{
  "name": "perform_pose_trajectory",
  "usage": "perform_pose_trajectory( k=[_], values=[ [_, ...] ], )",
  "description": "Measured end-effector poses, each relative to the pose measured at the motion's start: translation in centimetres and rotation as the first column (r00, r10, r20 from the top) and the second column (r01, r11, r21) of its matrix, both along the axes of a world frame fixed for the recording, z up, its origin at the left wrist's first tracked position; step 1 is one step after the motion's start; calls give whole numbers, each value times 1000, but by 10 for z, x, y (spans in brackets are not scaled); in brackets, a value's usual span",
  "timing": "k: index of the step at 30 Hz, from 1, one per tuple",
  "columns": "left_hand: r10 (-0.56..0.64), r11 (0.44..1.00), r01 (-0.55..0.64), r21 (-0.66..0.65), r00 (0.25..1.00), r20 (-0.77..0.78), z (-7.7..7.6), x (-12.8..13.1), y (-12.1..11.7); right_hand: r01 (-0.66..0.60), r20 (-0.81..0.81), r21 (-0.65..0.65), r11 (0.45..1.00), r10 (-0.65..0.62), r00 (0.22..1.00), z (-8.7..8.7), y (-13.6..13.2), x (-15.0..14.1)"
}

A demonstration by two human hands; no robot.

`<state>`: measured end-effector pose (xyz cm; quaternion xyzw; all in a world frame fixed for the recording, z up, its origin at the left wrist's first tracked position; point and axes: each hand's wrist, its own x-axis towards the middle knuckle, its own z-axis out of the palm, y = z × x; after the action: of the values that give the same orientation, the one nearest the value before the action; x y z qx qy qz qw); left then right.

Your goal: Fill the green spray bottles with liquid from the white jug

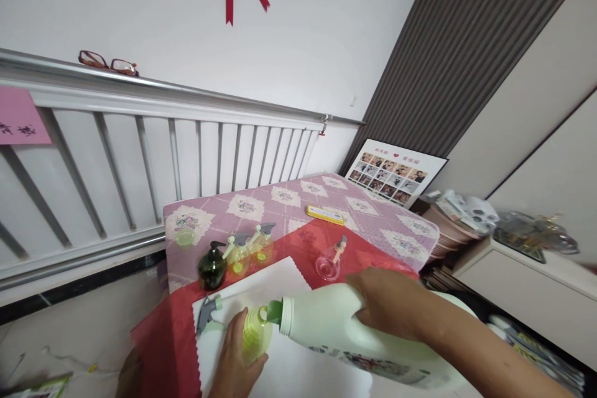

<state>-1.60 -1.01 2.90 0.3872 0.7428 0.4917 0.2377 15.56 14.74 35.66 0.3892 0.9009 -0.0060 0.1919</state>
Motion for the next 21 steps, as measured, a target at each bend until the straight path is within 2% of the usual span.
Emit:
perform_pose_trajectory(
  k=[21],
  values=[
    [-20, 1000, 19, 6, 999, 32, 3, -1, 0, 16, 5, -17, 1000, -16, 1000, 5, -4, -1]
  ],
)
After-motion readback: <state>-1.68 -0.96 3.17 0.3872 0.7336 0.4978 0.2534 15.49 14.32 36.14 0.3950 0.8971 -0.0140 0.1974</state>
